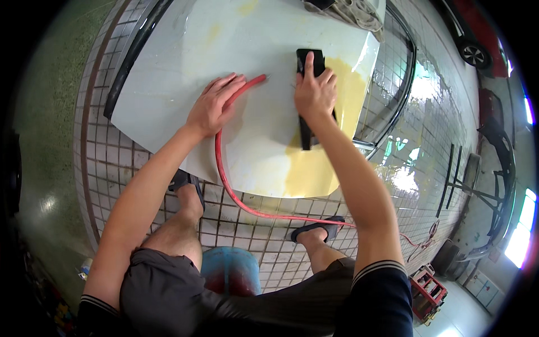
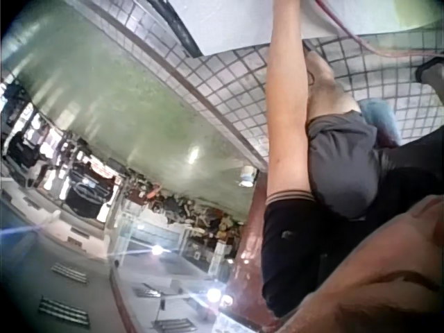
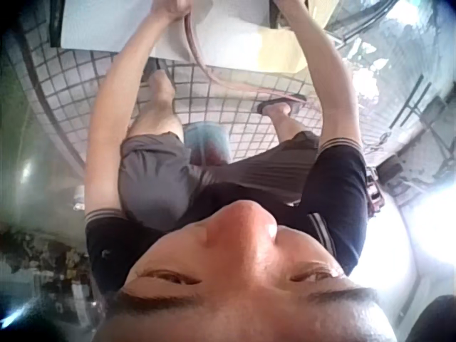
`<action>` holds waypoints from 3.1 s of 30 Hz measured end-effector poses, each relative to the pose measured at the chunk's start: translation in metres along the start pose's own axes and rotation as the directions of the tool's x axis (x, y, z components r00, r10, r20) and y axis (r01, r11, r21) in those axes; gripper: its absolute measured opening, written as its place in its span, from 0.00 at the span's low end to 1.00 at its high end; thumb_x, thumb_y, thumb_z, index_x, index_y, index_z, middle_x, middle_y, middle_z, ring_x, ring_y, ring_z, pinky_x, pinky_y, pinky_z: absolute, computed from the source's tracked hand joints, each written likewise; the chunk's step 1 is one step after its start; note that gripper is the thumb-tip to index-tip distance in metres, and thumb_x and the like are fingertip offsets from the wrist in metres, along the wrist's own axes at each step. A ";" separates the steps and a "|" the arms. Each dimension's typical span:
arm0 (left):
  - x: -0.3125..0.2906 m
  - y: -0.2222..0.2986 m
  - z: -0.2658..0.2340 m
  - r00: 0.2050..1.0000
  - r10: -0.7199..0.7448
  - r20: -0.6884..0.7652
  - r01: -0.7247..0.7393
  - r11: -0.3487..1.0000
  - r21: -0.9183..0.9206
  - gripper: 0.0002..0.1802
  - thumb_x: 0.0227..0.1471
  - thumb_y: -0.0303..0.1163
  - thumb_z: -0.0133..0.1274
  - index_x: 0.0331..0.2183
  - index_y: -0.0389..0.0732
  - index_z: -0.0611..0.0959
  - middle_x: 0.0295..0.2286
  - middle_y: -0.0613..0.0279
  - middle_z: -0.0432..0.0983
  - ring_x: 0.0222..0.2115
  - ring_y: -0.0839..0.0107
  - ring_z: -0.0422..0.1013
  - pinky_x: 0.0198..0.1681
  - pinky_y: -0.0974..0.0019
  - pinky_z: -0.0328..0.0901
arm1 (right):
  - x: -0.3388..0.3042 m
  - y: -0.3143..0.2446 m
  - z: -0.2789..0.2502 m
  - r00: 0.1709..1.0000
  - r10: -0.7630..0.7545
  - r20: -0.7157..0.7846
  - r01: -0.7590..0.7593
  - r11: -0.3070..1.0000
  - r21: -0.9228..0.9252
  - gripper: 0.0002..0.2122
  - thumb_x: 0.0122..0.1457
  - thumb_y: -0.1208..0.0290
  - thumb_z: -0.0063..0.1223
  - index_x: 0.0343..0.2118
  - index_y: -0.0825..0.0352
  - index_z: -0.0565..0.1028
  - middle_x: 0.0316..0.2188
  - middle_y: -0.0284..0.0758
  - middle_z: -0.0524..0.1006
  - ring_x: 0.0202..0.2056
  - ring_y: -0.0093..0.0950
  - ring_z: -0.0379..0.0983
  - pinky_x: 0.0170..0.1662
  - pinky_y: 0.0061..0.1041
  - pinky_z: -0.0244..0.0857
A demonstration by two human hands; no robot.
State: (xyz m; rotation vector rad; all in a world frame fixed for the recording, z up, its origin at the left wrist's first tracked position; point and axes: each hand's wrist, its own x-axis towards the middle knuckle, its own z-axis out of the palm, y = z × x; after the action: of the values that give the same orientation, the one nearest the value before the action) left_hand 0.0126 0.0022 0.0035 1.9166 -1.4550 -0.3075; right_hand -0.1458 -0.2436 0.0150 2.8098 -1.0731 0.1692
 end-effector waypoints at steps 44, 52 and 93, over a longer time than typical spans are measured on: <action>0.005 -0.001 0.001 0.999 0.012 -0.034 -0.012 1.000 0.018 0.33 0.57 0.27 0.52 0.64 0.39 0.74 0.64 0.58 0.71 0.68 0.58 0.62 0.73 0.50 0.54 | -0.035 0.008 0.002 0.970 -0.062 -0.237 0.041 0.995 -0.093 0.34 0.67 0.54 0.54 0.75 0.48 0.59 0.57 0.65 0.66 0.55 0.60 0.68 0.53 0.54 0.71; -0.001 -0.004 0.002 0.999 -0.009 -0.036 0.011 0.999 0.032 0.32 0.57 0.27 0.51 0.64 0.39 0.74 0.64 0.58 0.71 0.68 0.58 0.62 0.73 0.51 0.54 | -0.021 -0.001 0.001 0.969 0.247 -0.016 -0.245 0.967 0.067 0.31 0.69 0.55 0.54 0.74 0.49 0.61 0.53 0.62 0.69 0.52 0.58 0.70 0.57 0.52 0.68; 0.017 0.003 0.011 1.000 0.014 -0.026 -0.015 1.000 -0.007 0.32 0.58 0.28 0.50 0.65 0.38 0.74 0.66 0.57 0.69 0.69 0.56 0.60 0.74 0.52 0.51 | 0.050 0.057 -0.007 0.936 0.347 -0.062 -0.342 0.937 0.070 0.28 0.68 0.54 0.51 0.71 0.50 0.66 0.52 0.63 0.71 0.52 0.58 0.71 0.52 0.52 0.71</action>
State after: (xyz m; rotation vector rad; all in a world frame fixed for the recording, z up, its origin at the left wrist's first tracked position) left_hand 0.0096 -0.0178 0.0015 1.8964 -1.4481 -0.2800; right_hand -0.1474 -0.3170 0.0340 2.6137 -1.5589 0.3406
